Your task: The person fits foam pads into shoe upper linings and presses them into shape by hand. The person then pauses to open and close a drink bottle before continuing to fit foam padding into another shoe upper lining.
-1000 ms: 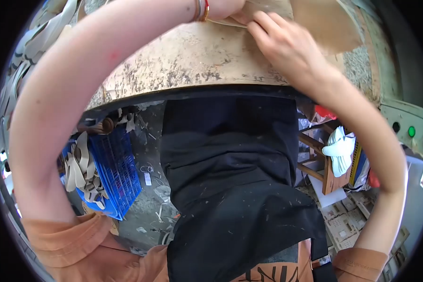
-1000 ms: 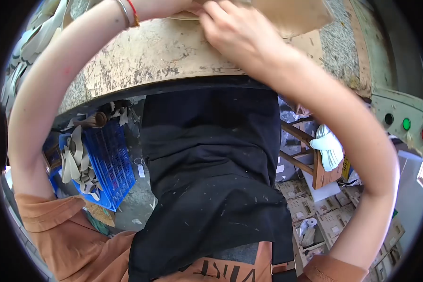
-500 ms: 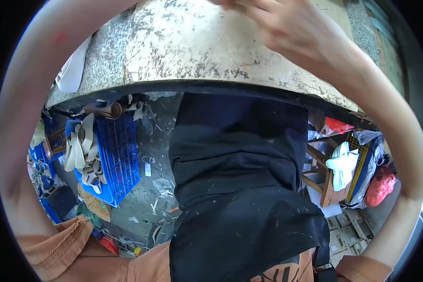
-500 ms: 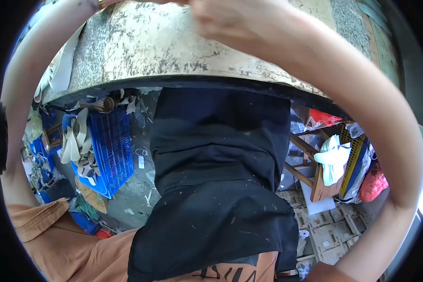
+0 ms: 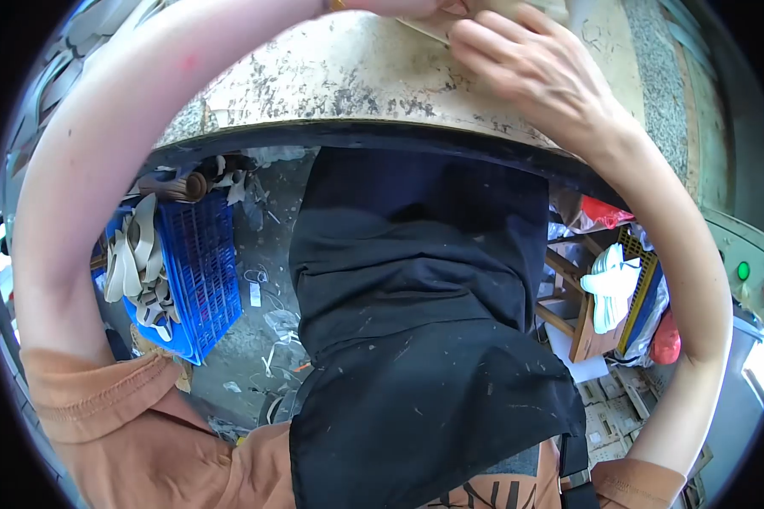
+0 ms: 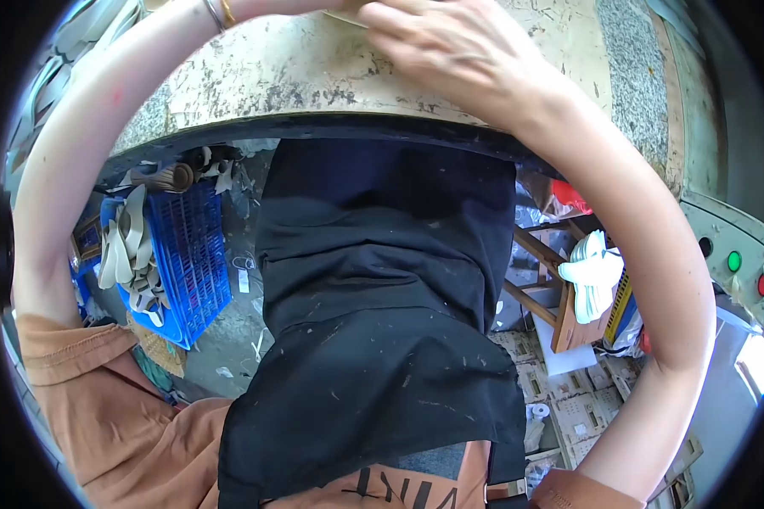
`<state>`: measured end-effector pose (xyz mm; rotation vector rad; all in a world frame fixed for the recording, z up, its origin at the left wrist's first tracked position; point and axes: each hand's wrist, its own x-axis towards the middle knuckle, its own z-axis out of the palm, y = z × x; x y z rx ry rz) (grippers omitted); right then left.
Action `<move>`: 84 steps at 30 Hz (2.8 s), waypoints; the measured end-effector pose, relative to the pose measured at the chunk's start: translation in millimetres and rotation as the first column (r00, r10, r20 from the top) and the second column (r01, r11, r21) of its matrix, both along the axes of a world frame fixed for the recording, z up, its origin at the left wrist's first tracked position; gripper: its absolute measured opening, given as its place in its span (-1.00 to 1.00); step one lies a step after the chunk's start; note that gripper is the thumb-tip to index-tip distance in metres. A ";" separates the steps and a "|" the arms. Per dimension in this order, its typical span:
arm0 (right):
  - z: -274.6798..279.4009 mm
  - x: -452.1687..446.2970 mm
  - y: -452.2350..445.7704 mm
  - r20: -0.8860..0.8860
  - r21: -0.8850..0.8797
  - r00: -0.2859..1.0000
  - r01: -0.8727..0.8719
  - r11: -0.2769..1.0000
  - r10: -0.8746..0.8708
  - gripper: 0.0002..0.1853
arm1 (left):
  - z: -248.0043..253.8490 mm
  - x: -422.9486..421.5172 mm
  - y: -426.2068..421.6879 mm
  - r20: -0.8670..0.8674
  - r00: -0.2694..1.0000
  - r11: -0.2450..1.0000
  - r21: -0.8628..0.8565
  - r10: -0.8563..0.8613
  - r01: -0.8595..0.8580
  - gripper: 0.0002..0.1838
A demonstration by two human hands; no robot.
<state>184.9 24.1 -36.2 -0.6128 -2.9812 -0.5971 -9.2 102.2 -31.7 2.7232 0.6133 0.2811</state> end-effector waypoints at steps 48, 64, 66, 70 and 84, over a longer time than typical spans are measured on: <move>15.5 -36.8 34.2 0.016 0.144 0.998 -0.062 0.988 0.061 -0.90 | -35.2 -60.2 -88.8 -0.041 0.817 0.781 0.322 0.576 -0.535 -0.55; -26.2 63.4 -48.3 -0.282 -0.418 0.736 0.483 0.769 -0.615 -0.37 | -27.3 64.7 -90.7 -0.211 0.932 0.572 0.820 0.295 0.004 -0.73; -18.2 51.8 -43.4 -0.260 -0.346 0.703 0.572 0.743 -0.662 -0.34 | -21.1 73.3 -86.6 -0.261 0.916 0.713 0.700 0.306 -0.039 -0.68; 29.9 44.8 -26.4 -0.567 -0.210 0.745 0.282 0.936 -0.352 -0.49 | -15.5 42.2 -66.8 0.234 0.924 0.952 -0.108 0.303 -0.285 -0.74; 23.6 -71.3 53.9 -0.167 -0.480 0.909 0.264 0.837 -0.383 -0.88 | 41.2 -20.6 -33.7 -0.281 0.747 0.785 0.376 0.602 -0.492 -0.82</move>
